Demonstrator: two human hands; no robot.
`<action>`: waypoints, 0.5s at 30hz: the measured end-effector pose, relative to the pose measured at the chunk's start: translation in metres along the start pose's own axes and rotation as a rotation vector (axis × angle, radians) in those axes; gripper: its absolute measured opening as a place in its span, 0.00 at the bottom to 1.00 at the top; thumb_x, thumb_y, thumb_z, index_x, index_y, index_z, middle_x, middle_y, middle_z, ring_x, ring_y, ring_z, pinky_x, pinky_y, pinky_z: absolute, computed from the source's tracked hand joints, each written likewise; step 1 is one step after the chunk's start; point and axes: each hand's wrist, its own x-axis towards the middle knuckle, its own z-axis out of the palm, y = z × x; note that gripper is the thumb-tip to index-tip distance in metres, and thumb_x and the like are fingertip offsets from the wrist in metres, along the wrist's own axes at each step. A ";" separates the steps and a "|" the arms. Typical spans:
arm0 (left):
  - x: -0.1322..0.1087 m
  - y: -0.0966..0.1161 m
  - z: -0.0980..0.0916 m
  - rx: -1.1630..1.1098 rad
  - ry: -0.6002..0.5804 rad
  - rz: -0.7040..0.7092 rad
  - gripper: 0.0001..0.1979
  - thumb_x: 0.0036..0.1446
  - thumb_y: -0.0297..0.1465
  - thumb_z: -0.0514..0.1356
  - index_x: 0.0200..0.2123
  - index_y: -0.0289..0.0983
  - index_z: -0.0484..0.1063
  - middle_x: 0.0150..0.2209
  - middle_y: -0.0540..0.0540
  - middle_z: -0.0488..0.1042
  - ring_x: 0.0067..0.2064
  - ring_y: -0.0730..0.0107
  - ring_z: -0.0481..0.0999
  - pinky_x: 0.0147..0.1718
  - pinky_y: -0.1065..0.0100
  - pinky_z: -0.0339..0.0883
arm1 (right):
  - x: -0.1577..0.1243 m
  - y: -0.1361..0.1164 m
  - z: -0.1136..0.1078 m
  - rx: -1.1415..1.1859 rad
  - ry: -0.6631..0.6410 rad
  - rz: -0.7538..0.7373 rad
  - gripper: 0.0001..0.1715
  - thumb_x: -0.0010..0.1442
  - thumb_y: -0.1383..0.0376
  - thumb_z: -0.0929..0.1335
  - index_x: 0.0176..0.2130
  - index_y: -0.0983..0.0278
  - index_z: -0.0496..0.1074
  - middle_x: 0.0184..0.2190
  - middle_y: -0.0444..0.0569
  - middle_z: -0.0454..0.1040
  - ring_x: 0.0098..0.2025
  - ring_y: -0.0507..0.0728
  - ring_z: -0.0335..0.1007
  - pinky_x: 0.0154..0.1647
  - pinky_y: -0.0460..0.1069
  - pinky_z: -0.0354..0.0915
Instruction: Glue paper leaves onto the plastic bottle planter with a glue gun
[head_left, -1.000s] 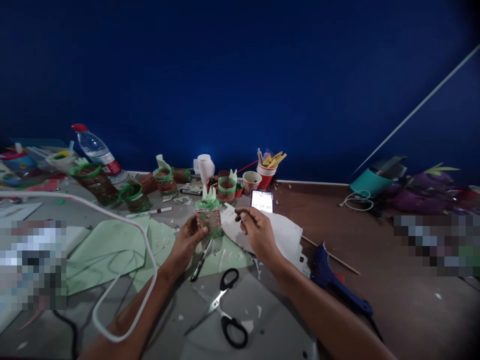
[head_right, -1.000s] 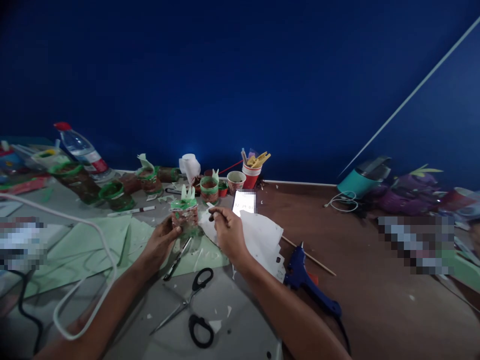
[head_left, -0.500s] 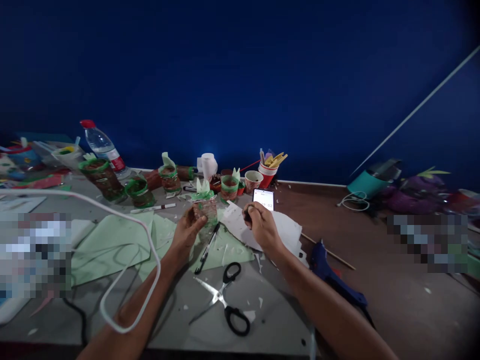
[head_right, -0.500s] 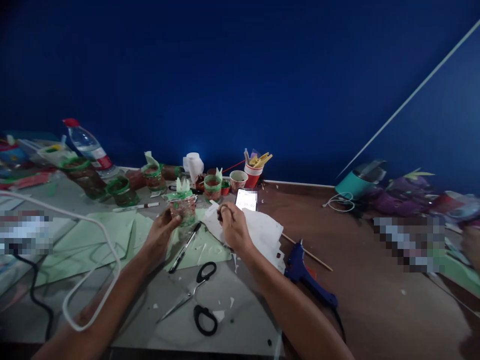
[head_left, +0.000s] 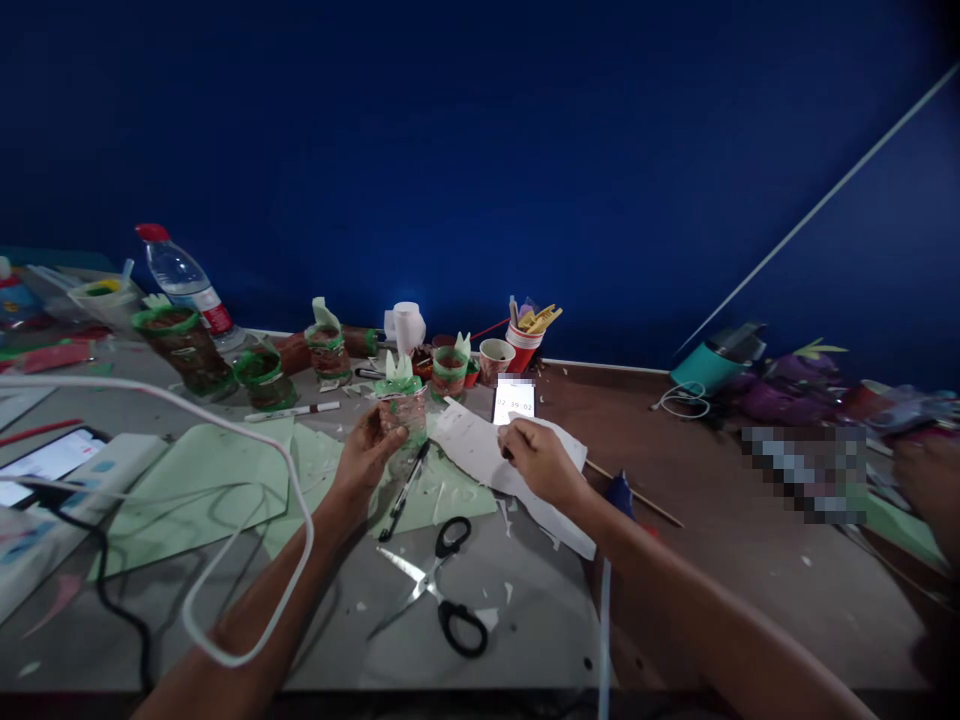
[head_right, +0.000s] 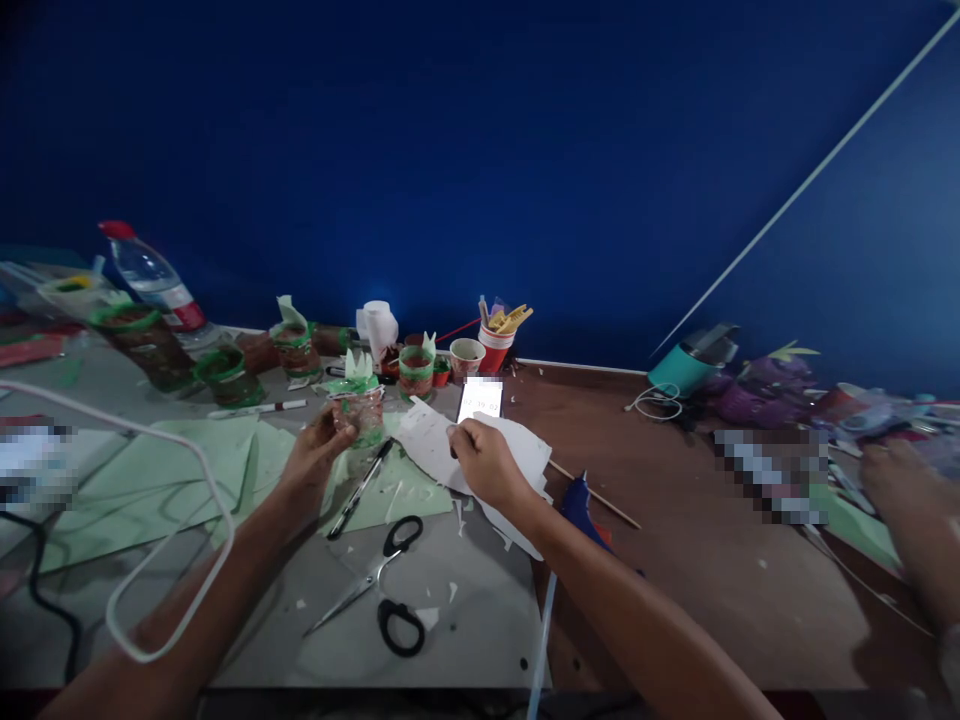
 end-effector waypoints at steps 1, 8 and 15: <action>-0.001 0.002 0.002 0.002 0.002 -0.004 0.15 0.45 0.37 0.71 0.26 0.40 0.67 0.25 0.52 0.64 0.30 0.70 0.66 0.33 0.70 0.63 | -0.003 0.003 0.000 -0.047 -0.026 -0.002 0.17 0.61 0.61 0.60 0.21 0.61 0.60 0.18 0.41 0.61 0.23 0.51 0.56 0.25 0.46 0.54; -0.003 0.007 0.004 0.032 -0.005 -0.010 0.14 0.44 0.38 0.71 0.34 0.40 0.74 0.36 0.46 0.76 0.43 0.58 0.73 0.46 0.62 0.66 | -0.017 0.007 0.015 -0.155 -0.145 -0.017 0.10 0.47 0.75 0.60 0.27 0.62 0.67 0.26 0.45 0.71 0.30 0.54 0.65 0.32 0.47 0.59; 0.002 0.001 0.001 0.005 0.010 0.008 0.15 0.42 0.38 0.72 0.33 0.41 0.74 0.36 0.47 0.76 0.43 0.58 0.74 0.46 0.62 0.66 | -0.017 -0.007 0.017 -0.205 -0.200 -0.069 0.16 0.48 0.78 0.59 0.31 0.62 0.68 0.30 0.47 0.73 0.33 0.55 0.67 0.35 0.47 0.61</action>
